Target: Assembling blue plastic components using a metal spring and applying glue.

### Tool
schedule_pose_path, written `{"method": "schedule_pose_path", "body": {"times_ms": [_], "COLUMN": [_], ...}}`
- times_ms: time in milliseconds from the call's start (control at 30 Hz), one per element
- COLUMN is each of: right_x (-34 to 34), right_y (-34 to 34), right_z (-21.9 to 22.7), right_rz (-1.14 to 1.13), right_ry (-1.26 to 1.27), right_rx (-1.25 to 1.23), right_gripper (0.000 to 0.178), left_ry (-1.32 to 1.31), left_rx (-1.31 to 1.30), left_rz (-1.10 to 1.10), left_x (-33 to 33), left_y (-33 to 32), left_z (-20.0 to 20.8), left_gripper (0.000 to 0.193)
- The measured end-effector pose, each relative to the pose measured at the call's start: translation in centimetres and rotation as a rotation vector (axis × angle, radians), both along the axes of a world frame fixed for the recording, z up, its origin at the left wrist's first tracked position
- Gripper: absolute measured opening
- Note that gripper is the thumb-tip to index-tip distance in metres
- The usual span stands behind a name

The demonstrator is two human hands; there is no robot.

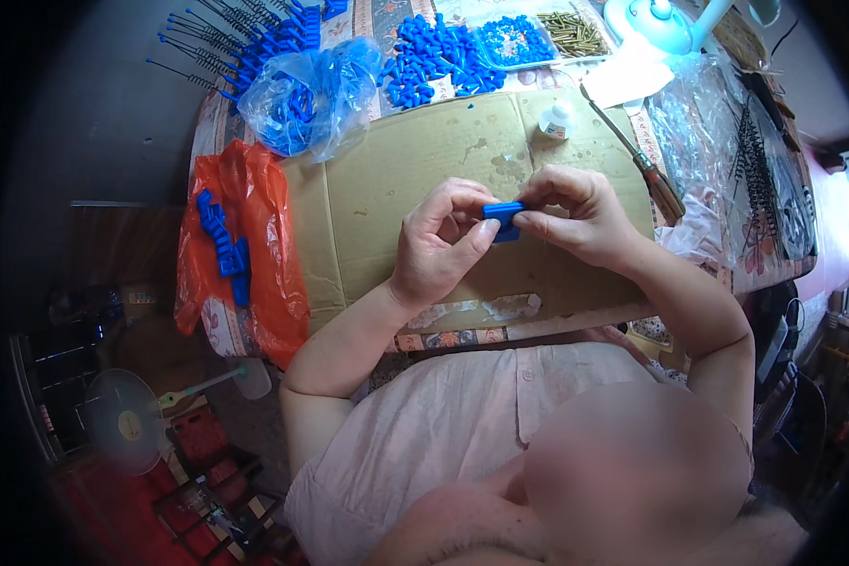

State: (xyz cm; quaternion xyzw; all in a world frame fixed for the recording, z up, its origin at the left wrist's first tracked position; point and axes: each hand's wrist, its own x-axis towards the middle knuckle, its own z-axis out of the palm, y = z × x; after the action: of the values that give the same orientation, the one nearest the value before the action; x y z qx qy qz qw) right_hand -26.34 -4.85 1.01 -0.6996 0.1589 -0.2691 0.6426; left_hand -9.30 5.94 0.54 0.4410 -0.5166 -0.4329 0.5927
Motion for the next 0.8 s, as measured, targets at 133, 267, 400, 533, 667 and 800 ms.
{"method": "schedule_pose_path", "body": {"times_ms": [133,267,400,533,667,800], "right_x": [0.13,0.16,0.15,0.14,0.17,0.13], "right_y": [0.19,0.29,0.31,0.35,0.41,0.43], "right_z": [-0.07,-0.03,0.03,-0.07,-0.25,-0.09], "right_rz": [0.001,0.0,-0.002,0.024,0.027,0.042], "right_ry": [0.001,-0.017,-0.018,-0.03,-0.031,-0.035], "right_rx": [0.041,0.061,0.049,0.097,0.116,0.117], "right_gripper": [0.008,0.008,0.008,0.008,0.008,0.008], "left_ry": [0.012,0.072,0.105,0.084,0.089,0.11], "left_rx": [0.014,0.019,0.006,0.01,0.016,0.028], "left_rz": [-0.008,-0.017,-0.03,-0.016,-0.014,-0.013], "left_x": [0.06,0.08,0.07,0.05,0.03,-0.04], "left_y": [0.07,0.05,-0.03,0.08,0.16,0.21], "left_z": [0.12,-0.09,-0.15,-0.12,-0.03,0.13], "left_gripper": [0.013,0.013,0.013,0.012,0.013,0.013]}}
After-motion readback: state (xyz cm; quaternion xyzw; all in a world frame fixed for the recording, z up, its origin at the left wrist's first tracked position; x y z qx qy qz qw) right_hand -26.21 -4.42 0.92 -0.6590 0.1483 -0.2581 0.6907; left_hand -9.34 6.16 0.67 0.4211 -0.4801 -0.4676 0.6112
